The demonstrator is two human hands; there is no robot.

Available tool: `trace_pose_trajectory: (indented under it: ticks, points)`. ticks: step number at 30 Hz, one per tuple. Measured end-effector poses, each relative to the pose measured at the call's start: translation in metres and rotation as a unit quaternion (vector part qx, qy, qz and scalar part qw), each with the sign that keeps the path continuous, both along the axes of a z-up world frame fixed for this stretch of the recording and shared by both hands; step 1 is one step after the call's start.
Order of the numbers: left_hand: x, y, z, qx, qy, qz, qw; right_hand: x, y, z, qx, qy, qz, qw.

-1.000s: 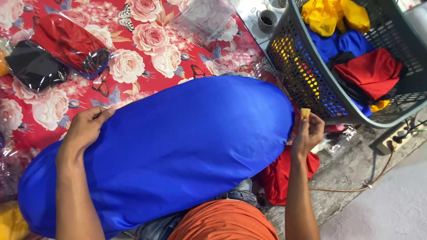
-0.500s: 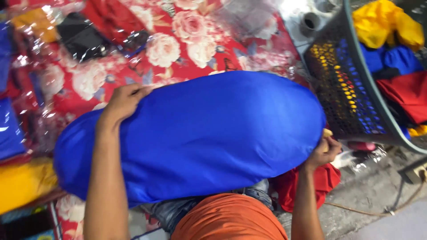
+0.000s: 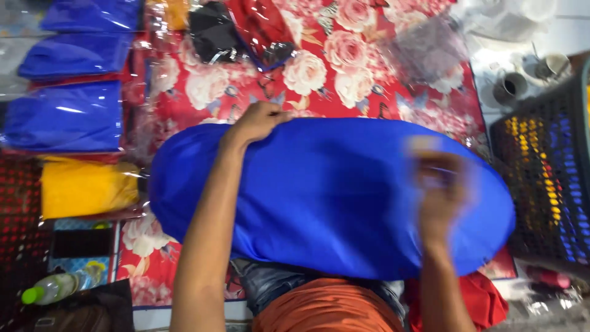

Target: Fitting a blue fabric protective cover onto a motorcycle seat and preparing it for packaging.

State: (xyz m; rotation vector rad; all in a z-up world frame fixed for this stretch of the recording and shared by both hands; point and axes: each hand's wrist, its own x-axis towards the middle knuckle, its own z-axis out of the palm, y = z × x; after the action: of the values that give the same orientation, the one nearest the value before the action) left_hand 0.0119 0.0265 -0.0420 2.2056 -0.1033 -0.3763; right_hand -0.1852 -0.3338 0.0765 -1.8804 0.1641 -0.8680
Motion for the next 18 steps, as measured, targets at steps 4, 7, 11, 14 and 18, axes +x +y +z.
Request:
trace_pose_trajectory:
  ticks: [4,7,11,14,18]
  points:
    - [-0.005,-0.003,0.012,0.008,0.01,-0.01,1.0,0.03,0.138,-0.016,-0.204,0.087,0.233,0.947]
    - [-0.002,-0.002,0.015,0.006,0.01,-0.017,1.0,0.047,0.189,-0.027,-0.385,0.022,0.305,0.871]
    - [-0.009,-0.003,0.036,-0.026,0.031,0.004,0.999,0.071,0.189,-0.033,-0.431,-0.05,0.285,0.854]
    - [-0.014,-0.008,0.047,-0.038,0.019,0.0,0.999,0.091,0.127,-0.023,-0.442,0.008,0.244,0.863]
    - [-0.011,-0.015,0.049,-0.053,0.029,0.008,0.998,0.104,0.001,-0.041,-0.403,0.087,0.182,0.893]
